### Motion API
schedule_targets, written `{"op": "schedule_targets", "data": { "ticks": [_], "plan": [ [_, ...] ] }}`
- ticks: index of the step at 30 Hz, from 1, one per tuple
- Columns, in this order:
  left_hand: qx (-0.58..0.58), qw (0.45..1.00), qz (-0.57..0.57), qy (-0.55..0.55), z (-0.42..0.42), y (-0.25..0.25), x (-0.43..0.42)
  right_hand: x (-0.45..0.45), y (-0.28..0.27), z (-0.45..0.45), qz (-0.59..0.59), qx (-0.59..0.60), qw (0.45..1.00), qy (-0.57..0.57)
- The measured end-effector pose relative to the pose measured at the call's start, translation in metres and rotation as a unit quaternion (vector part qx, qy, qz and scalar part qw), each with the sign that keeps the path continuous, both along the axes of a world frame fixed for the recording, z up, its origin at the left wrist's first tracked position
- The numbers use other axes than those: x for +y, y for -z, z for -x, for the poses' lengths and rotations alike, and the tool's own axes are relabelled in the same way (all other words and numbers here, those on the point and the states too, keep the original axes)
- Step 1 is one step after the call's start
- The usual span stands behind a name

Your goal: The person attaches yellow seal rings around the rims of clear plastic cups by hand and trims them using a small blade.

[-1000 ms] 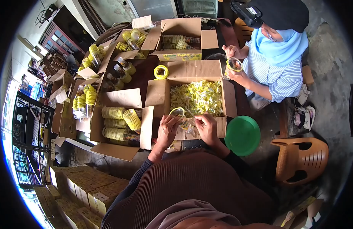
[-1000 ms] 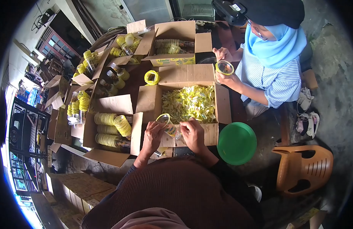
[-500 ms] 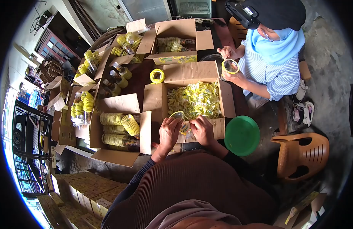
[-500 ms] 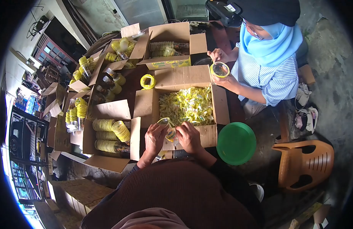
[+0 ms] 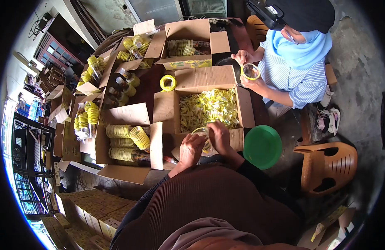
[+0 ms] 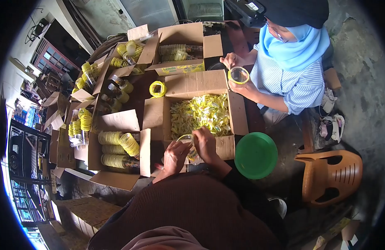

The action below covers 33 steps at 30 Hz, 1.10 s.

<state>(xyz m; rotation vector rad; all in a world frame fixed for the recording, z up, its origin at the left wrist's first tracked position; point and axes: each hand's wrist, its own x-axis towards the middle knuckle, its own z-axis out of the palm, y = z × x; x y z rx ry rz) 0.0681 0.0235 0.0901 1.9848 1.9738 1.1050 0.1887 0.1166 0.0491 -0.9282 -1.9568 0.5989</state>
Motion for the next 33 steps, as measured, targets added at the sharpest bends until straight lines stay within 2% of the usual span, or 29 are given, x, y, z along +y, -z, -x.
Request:
{"op": "schedule_targets", "data": {
  "ticks": [2, 5, 8, 11, 13, 16, 18, 20, 21, 22, 23, 24, 26, 27, 28, 30, 31, 33],
  "plan": [
    [-0.03, 0.999, -0.001, -0.036, 0.005, -0.006, 0.004, 0.011, 0.009, -0.001, 0.057, 0.072, 0.996, 0.02],
    [0.001, 0.999, 0.012, -0.051, 0.018, -0.01, 0.005, 0.012, 0.002, -0.011, 0.101, 0.079, 0.991, 0.029],
    [-0.036, 0.998, -0.008, -0.051, 0.025, -0.007, 0.005, 0.006, 0.007, -0.02, 0.098, 0.05, 0.994, 0.027],
    [-0.086, 0.996, 0.003, -0.029, 0.032, -0.005, 0.005, 0.005, 0.033, -0.026, 0.127, 0.003, 0.992, -0.005],
    [-0.121, 0.992, 0.014, -0.007, 0.036, -0.006, 0.004, 0.009, 0.063, -0.03, 0.183, -0.056, 0.976, -0.104],
    [-0.132, 0.991, -0.026, 0.019, 0.034, -0.012, 0.004, 0.002, 0.073, -0.03, 0.13, -0.121, 0.982, -0.069],
    [-0.135, 0.99, -0.022, 0.02, 0.034, -0.013, 0.003, 0.006, 0.066, -0.031, 0.124, -0.119, 0.982, -0.08],
    [-0.074, 0.996, -0.04, 0.039, 0.034, -0.014, 0.001, 0.01, 0.045, -0.026, -0.005, -0.057, 0.998, -0.04],
    [-0.075, 0.996, -0.04, 0.036, 0.034, -0.014, 0.001, 0.013, 0.041, -0.024, -0.005, -0.059, 0.997, -0.043],
    [-0.053, 0.997, -0.043, 0.043, 0.034, -0.015, 0.0, 0.015, 0.037, -0.021, 0.136, 0.011, 0.987, -0.087],
    [-0.03, 0.997, -0.046, 0.051, 0.034, -0.016, -0.001, 0.015, 0.033, -0.019, 0.274, 0.08, 0.95, -0.128],
    [-0.032, 0.997, -0.045, 0.05, 0.034, -0.016, -0.002, 0.012, 0.021, -0.02, 0.274, 0.079, 0.95, -0.129],
    [-0.017, 0.997, -0.046, 0.066, 0.033, -0.017, -0.001, 0.006, -0.01, -0.023, 0.35, 0.082, 0.902, -0.239],
    [-0.019, 0.997, -0.046, 0.065, 0.032, -0.018, -0.002, 0.002, -0.009, -0.018, 0.362, 0.082, 0.892, -0.257],
    [-0.015, 0.997, -0.041, 0.07, 0.031, -0.019, -0.002, -0.004, -0.009, -0.016, 0.362, 0.08, 0.892, -0.258],
    [-0.012, 0.997, -0.037, 0.071, 0.029, -0.023, -0.002, -0.014, -0.021, -0.015, 0.348, 0.161, 0.888, -0.253],
    [0.002, 0.996, -0.045, 0.072, 0.026, -0.024, -0.002, -0.014, -0.029, -0.018, 0.371, 0.114, 0.885, -0.256],
    [0.014, 0.996, -0.051, 0.07, 0.025, -0.022, -0.004, -0.014, -0.029, -0.021, 0.367, 0.093, 0.887, -0.265]
  ]
}}
